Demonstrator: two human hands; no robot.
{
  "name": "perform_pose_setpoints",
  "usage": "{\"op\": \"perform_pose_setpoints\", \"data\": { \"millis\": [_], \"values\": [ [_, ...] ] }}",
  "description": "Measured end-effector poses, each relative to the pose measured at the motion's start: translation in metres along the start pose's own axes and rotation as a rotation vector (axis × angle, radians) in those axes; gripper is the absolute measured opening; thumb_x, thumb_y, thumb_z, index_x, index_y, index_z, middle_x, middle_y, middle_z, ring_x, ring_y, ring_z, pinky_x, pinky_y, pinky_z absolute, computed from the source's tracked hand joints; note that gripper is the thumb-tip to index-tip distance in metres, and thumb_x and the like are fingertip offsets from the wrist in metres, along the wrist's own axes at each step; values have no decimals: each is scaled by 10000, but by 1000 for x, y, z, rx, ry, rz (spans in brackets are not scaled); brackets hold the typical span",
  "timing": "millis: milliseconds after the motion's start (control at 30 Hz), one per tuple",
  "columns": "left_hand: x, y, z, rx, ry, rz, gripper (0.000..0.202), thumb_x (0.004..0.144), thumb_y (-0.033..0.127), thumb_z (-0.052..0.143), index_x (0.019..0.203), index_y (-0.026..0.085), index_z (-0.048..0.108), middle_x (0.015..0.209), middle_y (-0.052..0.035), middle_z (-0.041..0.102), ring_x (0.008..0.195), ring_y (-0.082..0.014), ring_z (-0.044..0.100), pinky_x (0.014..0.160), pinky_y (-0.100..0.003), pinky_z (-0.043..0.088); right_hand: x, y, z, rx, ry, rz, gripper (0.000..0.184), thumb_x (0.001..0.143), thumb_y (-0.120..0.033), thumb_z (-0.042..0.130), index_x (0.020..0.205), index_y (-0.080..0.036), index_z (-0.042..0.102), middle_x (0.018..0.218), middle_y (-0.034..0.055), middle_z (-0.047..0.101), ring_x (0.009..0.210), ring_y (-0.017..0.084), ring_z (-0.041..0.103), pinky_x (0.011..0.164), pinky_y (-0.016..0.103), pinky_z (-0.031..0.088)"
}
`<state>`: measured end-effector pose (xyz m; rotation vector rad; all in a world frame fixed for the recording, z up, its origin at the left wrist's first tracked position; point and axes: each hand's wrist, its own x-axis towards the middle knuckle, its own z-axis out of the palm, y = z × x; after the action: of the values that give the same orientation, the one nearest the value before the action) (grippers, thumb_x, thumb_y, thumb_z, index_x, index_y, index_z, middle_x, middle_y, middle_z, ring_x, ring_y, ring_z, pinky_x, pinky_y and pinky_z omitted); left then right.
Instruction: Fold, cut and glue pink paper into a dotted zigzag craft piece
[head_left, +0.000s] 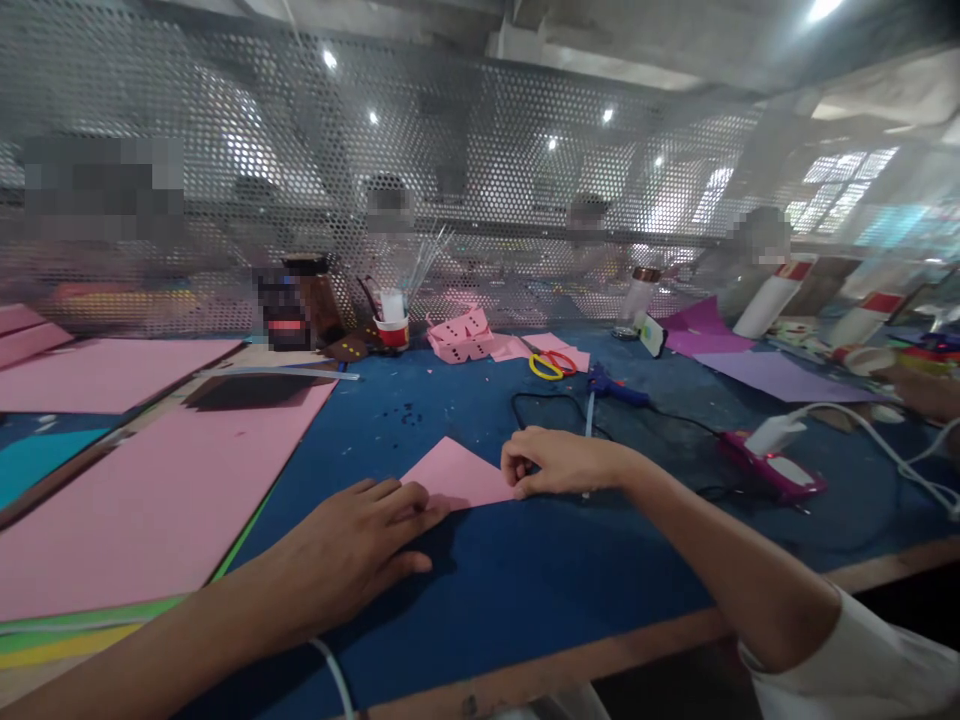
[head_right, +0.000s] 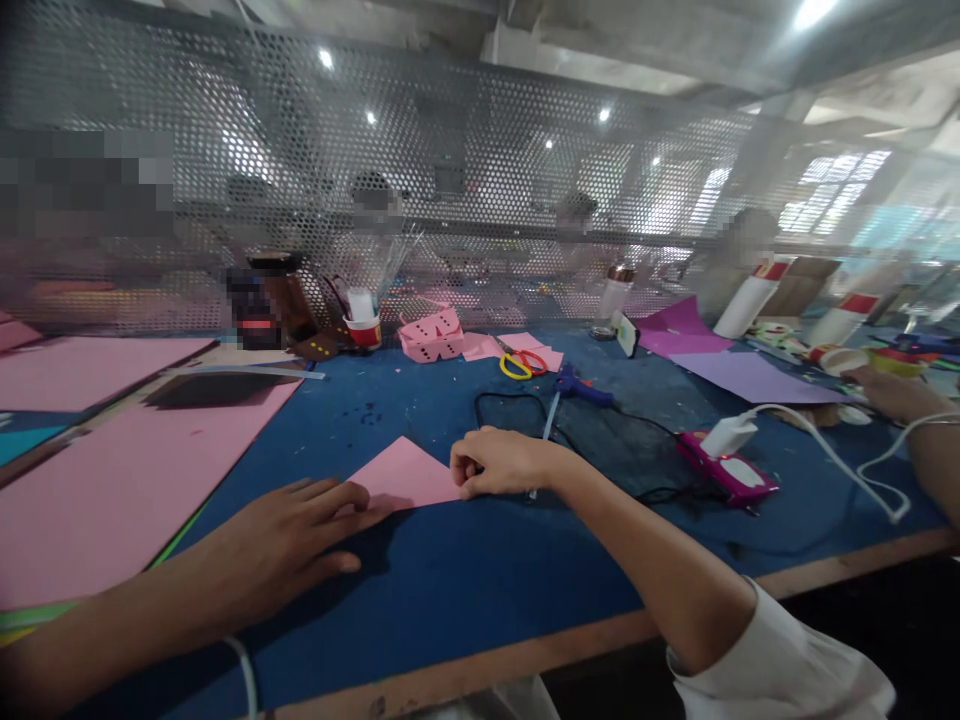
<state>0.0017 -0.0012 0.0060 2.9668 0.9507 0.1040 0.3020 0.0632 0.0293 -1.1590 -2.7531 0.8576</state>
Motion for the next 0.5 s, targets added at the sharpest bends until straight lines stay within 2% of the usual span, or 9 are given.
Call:
{"op": "perform_pose_setpoints", "data": {
  "millis": [100,233,500],
  "values": [
    [-1,-1,-2,-21,39,5,441,1016,405,489,1448,331,440,1196,-30,643,1015,-199,625,875,-342,449,-1,2,-6,10,-62,19,68,798,-172,713,847,-175,666,887,25,653,860,167,589,717,245,422],
    [-4,-6,-2,-68,72,3,263,1033,355,454,1225,261,608,1147,-48,661,1009,-201,637,866,-336,464,-1,5,-11,28,-130,42,71,811,-177,708,862,-159,661,888,25,656,801,141,594,667,221,415],
    [-9,-14,-4,-129,34,-84,332,1049,332,385,1018,240,703,1023,-52,670,875,-176,660,793,-293,473,-4,16,-13,39,-183,89,104,816,-215,696,889,-172,637,803,-7,644,724,118,582,590,193,387]
  ]
}}
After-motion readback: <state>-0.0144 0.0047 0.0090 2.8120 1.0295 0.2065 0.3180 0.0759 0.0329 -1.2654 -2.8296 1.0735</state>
